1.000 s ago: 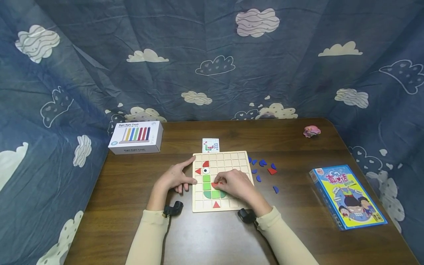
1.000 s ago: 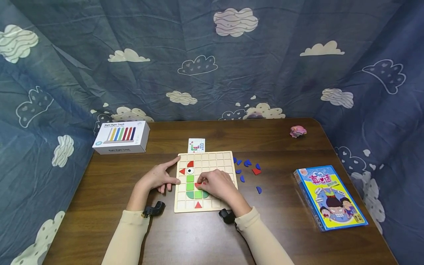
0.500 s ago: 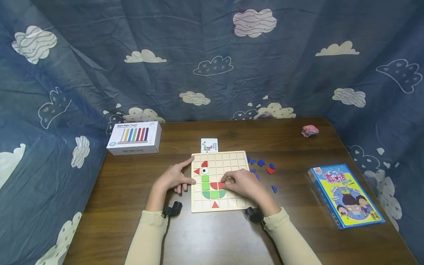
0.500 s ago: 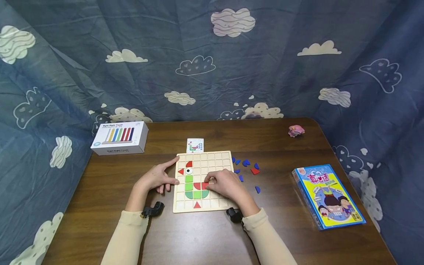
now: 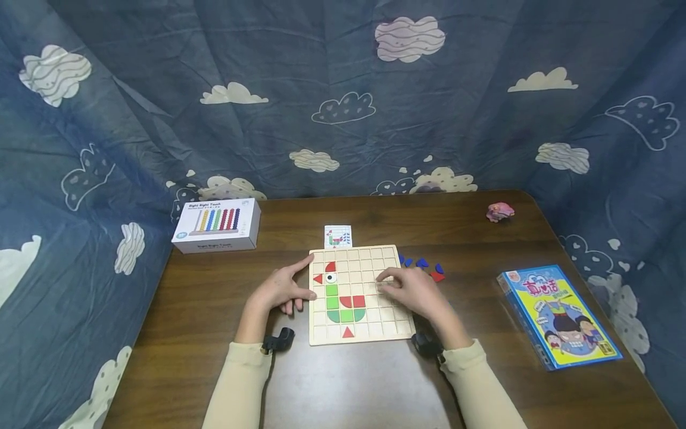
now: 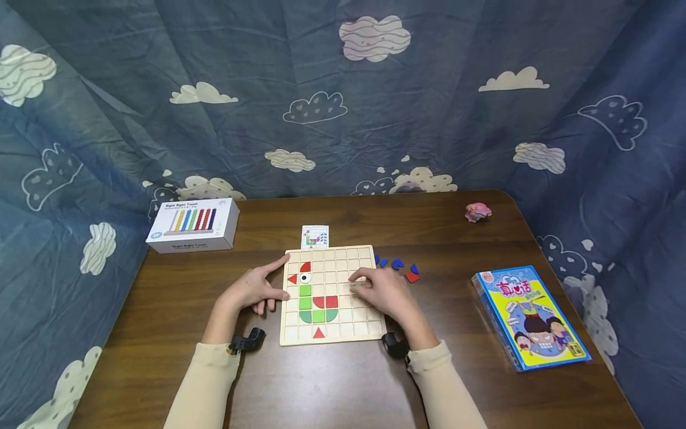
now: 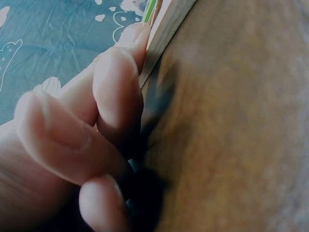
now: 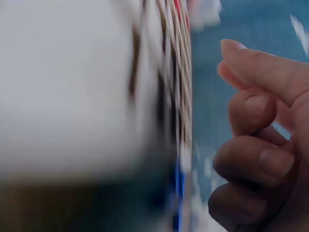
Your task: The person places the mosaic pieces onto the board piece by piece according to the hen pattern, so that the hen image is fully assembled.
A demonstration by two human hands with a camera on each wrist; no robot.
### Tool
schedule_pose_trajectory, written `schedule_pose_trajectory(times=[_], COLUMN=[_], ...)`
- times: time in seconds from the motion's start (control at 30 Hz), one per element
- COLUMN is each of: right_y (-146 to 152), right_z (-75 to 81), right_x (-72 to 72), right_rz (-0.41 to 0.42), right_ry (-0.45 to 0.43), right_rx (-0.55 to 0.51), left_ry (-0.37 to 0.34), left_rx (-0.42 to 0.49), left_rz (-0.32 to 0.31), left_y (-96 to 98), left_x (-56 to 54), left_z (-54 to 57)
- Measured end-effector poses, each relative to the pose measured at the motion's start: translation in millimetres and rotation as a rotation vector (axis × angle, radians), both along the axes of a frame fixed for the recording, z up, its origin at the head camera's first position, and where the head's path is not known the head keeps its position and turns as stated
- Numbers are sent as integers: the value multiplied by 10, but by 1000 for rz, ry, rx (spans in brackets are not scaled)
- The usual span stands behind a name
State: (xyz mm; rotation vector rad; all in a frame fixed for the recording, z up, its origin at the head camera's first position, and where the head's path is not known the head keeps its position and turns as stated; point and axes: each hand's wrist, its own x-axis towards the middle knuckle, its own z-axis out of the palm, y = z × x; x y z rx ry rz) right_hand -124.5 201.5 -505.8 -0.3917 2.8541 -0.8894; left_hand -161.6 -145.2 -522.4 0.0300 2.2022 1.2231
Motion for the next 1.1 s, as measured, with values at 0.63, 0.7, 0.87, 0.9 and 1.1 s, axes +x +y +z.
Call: schedule_pose_trajectory(times=[0.63, 0.7, 0.87, 0.9, 1.1], right_y=[1034, 1026, 1007, 1020, 1152], right_z=[-132, -140, -152, -155, -150], right_x=[4, -3, -8, -6, 29], right_rz=[-247, -274, -304, -301, -231], right_ry=[-35, -24, -8, -10, -113], right_rx=[154, 178, 228, 214, 78], left_ry=[13, 10, 9, 9, 8], left_rx=[8, 10, 11, 12, 8], left_rz=[-5, -3, 1, 3, 3], left_y=[-3, -7, -11, -9, -1], left_x=[25, 23, 17, 17, 18], left_z=[-12, -13, -13, -12, -5])
